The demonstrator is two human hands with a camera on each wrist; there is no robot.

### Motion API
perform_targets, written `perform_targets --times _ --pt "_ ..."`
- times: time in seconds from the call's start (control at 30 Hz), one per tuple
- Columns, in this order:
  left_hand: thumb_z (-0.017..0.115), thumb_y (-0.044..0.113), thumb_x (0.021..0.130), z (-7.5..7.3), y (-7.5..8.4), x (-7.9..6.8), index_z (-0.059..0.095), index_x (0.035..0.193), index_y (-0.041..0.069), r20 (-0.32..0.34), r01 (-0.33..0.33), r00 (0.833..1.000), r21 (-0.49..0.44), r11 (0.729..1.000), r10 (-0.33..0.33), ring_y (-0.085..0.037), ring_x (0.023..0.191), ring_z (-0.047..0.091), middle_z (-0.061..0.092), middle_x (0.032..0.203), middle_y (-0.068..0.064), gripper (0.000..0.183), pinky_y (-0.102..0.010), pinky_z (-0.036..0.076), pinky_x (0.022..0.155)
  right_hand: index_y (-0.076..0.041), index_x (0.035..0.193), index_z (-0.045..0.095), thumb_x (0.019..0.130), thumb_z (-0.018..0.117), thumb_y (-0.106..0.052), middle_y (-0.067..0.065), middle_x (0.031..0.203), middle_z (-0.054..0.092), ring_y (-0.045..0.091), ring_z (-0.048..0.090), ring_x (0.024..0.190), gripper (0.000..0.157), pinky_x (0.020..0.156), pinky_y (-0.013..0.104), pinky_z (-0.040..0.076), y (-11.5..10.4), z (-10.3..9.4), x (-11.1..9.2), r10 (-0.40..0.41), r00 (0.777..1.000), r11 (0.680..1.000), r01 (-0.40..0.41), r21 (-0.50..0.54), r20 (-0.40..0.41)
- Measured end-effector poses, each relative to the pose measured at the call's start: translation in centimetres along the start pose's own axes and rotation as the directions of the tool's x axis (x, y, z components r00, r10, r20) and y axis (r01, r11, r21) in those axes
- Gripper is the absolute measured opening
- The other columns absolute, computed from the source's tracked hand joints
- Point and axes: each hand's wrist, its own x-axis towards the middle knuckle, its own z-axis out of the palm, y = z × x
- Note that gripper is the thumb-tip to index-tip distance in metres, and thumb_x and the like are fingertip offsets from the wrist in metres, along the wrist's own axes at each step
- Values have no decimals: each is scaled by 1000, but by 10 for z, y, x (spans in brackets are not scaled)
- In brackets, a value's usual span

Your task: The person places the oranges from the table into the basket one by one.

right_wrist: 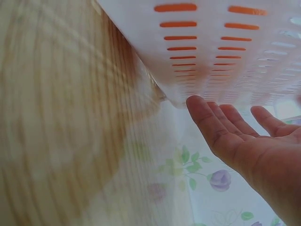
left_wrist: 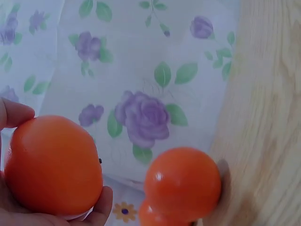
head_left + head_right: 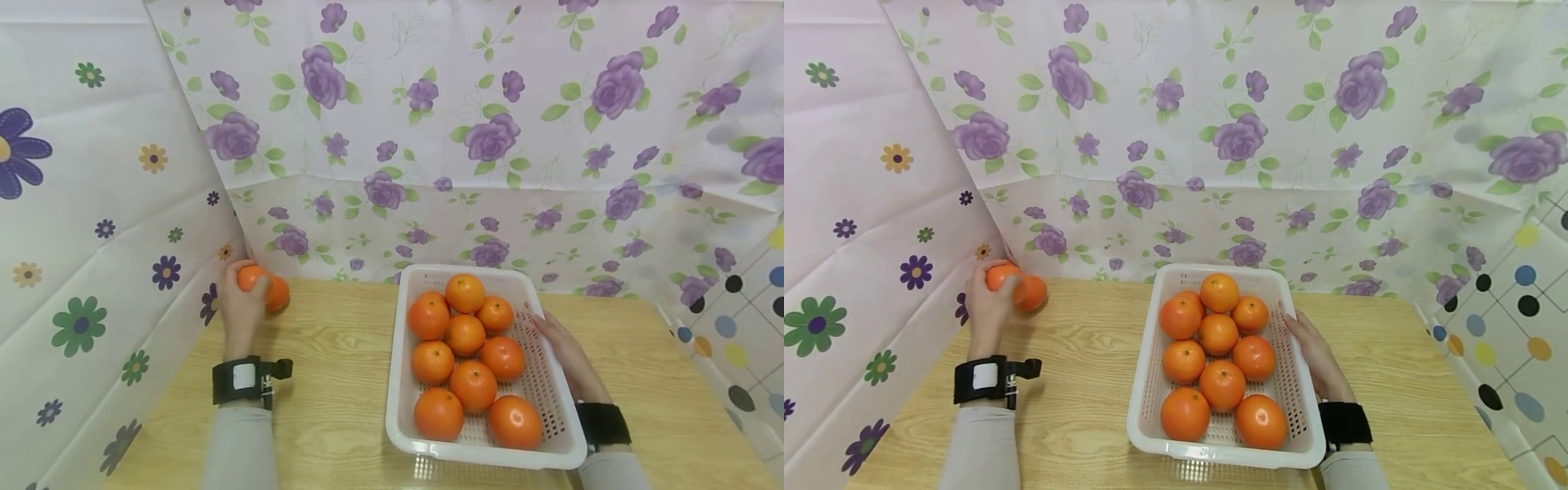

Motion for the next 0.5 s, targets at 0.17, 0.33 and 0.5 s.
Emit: perform_targets --times 0.17,0.33,0.5 --pt "64 13 93 11 8 -5 58 134 5 45 -29 999 -14 999 30 -39 121 49 46 137 -26 42 -53 46 97 -27 168 9 112 32 -53 24 156 36 21 63 118 66 94 56 55 1 0 0 -7 1000 1000 7 13 9" --pt "64 15 92 19 22 -12 59 134 8 104 -56 993 -28 998 58 -35 115 51 47 135 -24 43 -46 52 84 -26 168 9 112 32 -52 22 153 39 21 63 117 65 93 55 55 1 -1 0 -13 1000 1000 13 20 13" --pt "68 17 91 26 35 -18 61 132 10 128 -115 985 -16 993 116 -36 115 51 49 134 -23 42 -51 44 92 -28 168 8 111 32 -54 24 156 36 21 63 118 67 94 55 55 0 0 0 -3 1000 1000 3 10 3"
